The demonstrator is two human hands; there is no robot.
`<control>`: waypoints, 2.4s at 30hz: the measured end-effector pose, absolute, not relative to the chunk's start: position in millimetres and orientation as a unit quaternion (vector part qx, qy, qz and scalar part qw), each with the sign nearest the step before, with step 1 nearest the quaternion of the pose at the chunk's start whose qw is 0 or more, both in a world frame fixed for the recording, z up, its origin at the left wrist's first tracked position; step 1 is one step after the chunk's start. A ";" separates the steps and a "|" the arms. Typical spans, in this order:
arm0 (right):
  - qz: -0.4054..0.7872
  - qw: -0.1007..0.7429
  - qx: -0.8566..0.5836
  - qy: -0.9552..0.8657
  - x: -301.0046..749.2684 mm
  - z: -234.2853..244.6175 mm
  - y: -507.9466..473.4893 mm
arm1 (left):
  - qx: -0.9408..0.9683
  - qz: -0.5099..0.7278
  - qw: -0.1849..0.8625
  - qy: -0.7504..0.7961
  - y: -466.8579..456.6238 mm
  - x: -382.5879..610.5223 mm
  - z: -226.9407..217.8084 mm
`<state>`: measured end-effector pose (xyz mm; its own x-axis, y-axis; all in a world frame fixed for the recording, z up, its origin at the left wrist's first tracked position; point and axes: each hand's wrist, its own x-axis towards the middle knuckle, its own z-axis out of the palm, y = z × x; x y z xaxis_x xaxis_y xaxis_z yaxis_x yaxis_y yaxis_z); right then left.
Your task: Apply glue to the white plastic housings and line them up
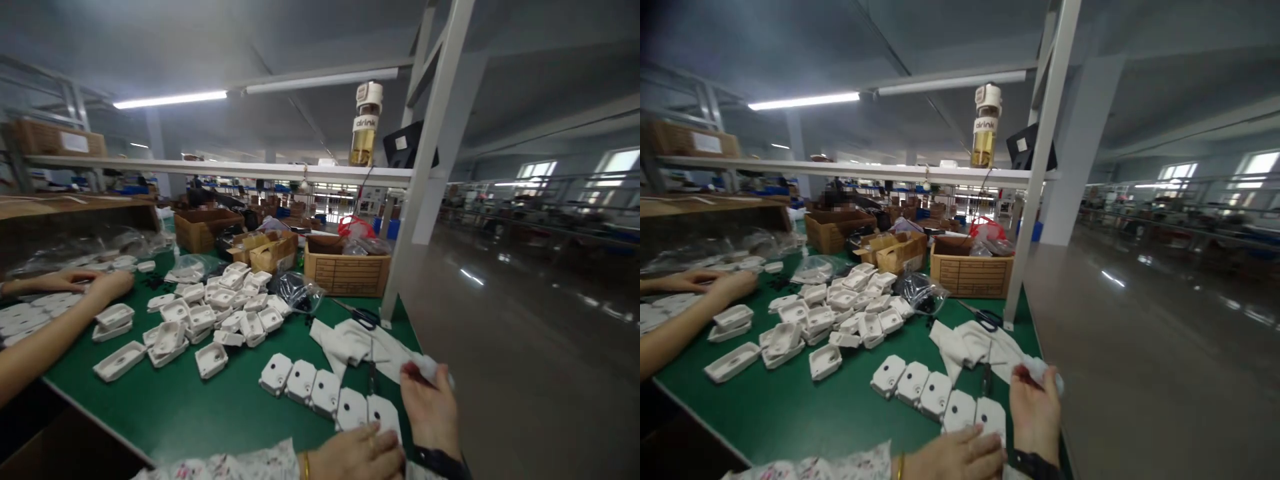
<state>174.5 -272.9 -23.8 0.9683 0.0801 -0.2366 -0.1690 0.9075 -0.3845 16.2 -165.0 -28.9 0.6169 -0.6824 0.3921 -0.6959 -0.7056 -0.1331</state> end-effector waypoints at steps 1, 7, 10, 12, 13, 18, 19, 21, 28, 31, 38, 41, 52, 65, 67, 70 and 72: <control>0.062 0.972 -0.203 0.100 173.3 -24.1 -270.5 | 0.899 0.220 0.004 -0.378 -163.3 18.7 -30.1; 0.070 0.976 -0.189 0.088 165.6 -24.1 -260.8 | 0.895 0.196 -0.020 -0.400 -152.7 20.7 -19.7; 0.070 0.976 -0.177 0.101 163.6 -21.8 -258.6 | 0.892 0.180 0.005 -0.415 -150.9 29.1 -19.3; 0.068 0.977 -0.171 0.108 162.8 -19.7 -257.8 | 0.887 0.176 0.020 -0.426 -149.9 36.7 -21.9; 0.065 0.977 -0.168 0.110 162.4 -18.5 -257.4 | 0.885 0.174 0.026 -0.431 -149.1 40.6 -23.3; 0.060 0.977 -0.165 0.120 160.8 -13.0 -255.8 | 0.884 0.167 0.036 -0.436 -145.2 55.7 -25.1; 0.060 0.976 -0.166 0.124 160.7 -12.0 -255.9 | 0.886 0.165 0.034 -0.431 -144.4 56.4 -23.2; 0.061 0.975 -0.170 0.132 160.7 -10.1 -256.7 | 0.892 0.159 0.032 -0.422 -140.9 53.9 -16.2; 0.055 0.972 -0.183 0.139 159.3 -6.4 -255.8 | 0.918 0.114 0.032 -0.378 -89.6 25.6 6.3; 0.053 0.971 -0.191 0.136 157.8 -7.5 -253.1 | 0.942 0.096 0.037 -0.318 -67.3 27.3 -2.1; 0.052 0.968 -0.208 0.135 160.3 -15.3 -254.7 | 0.965 0.096 0.073 -0.234 -68.3 34.9 -3.7; 0.055 0.968 -0.202 0.136 160.5 -16.3 -254.7 | 0.981 0.136 0.091 -0.099 -52.8 25.6 11.5; 0.116 0.963 -0.153 0.191 157.6 -10.6 -255.1 | 0.951 0.181 0.099 0.231 50.4 31.8 14.4; 0.120 0.967 -0.171 0.147 148.9 -8.9 -245.4 | 0.763 0.146 0.608 0.162 8.5 24.5 46.3; 0.124 0.967 -0.182 0.131 143.7 -4.4 -242.4 | 0.595 0.080 0.789 0.132 -14.0 26.1 43.3; 0.130 0.965 -0.189 0.127 138.3 -1.2 -239.4 | 0.291 -0.016 0.953 0.083 -36.6 32.5 34.0; 0.135 0.964 -0.190 0.131 136.2 -0.3 -238.3 | 0.220 -0.048 0.972 0.058 -43.8 37.1 26.1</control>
